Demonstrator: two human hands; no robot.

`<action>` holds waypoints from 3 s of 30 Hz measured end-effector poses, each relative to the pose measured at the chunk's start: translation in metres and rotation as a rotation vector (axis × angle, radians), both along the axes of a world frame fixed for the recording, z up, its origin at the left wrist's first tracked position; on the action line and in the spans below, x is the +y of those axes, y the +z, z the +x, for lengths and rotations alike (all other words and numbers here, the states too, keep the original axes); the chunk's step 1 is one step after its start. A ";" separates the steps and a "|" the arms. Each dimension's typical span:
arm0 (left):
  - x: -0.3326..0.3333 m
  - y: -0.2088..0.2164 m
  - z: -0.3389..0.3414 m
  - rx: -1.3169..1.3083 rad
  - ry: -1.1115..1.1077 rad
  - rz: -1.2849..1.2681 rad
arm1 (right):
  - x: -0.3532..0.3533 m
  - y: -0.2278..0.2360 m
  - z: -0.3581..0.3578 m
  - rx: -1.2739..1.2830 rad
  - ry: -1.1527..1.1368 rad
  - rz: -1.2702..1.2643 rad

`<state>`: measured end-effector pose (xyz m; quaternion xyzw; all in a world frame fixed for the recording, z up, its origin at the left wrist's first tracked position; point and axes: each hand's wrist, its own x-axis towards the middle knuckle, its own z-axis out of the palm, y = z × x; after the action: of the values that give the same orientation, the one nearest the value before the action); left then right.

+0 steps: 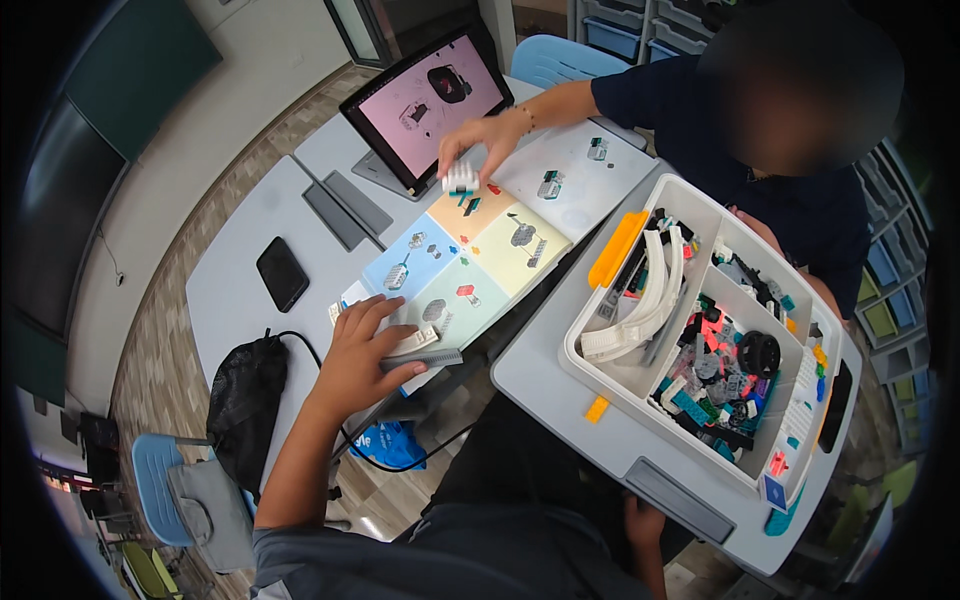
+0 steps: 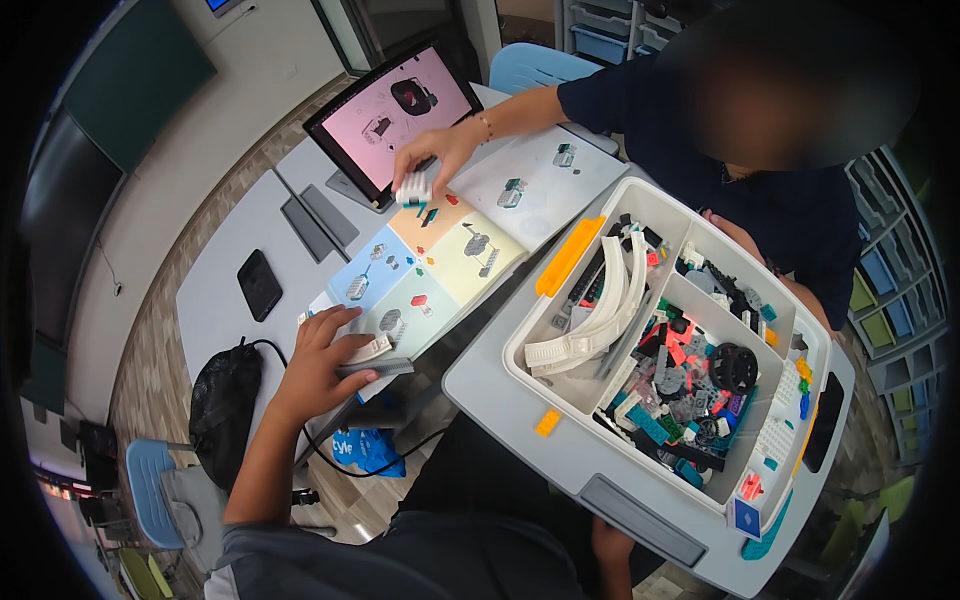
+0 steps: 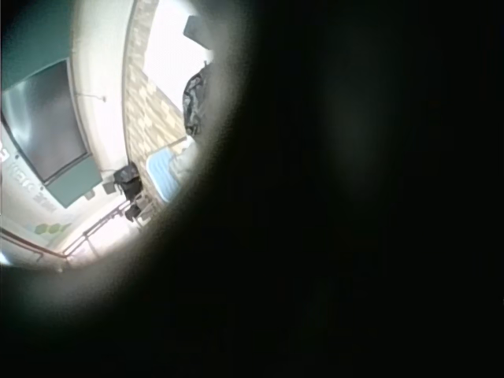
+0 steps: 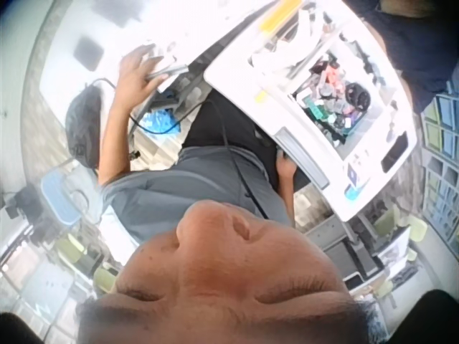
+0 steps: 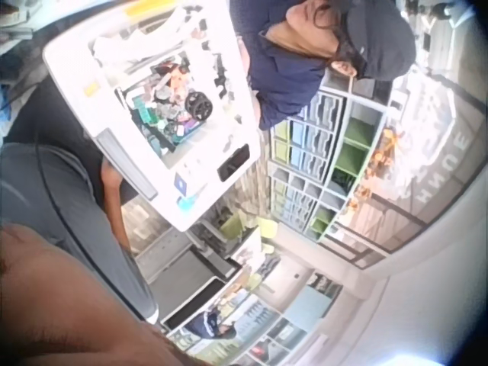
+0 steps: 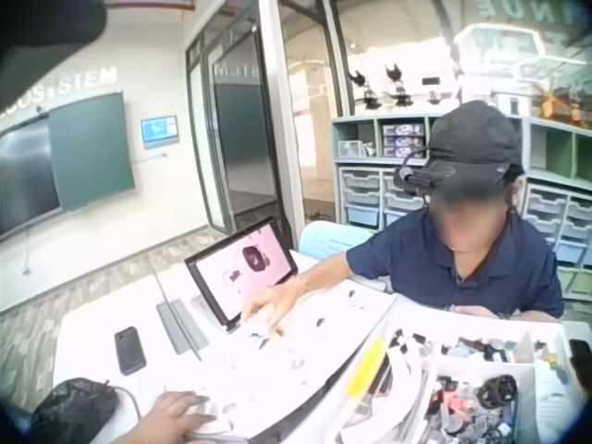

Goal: The person assembles a Lego model using pieces from a compartmentalized tray, following a printed instruction booklet and a tablet display. They pick, connect, and place various Lego bricks and components, occasionally flipping pages and referencing the guide.

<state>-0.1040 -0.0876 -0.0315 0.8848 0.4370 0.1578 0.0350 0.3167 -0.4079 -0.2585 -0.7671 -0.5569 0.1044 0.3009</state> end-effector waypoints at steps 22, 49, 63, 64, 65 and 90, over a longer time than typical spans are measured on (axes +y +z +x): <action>0.071 -0.060 0.178 0.073 0.165 0.140 | -0.009 0.008 -0.006 0.230 -0.107 -0.140; 0.040 -0.045 0.155 0.041 0.048 0.050 | -0.015 -0.007 -0.002 0.194 -0.106 -0.161; 0.085 0.025 0.004 -0.113 0.432 -0.195 | -0.008 0.005 -0.004 0.318 -0.097 -0.216; 0.089 0.010 -0.013 -0.033 0.538 -0.155 | -0.008 0.004 -0.004 0.319 -0.092 -0.238; 0.089 0.006 -0.018 0.045 0.641 -0.113 | -0.008 0.003 -0.005 0.318 -0.101 -0.228; 0.105 -0.043 -0.047 -0.661 0.536 -0.574 | -0.015 -0.012 0.006 0.146 -0.065 -0.170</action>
<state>-0.1513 0.0175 -0.0746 0.5994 0.6397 0.3062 0.3711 0.3229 -0.4232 -0.2710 -0.7978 -0.4976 0.1970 0.2777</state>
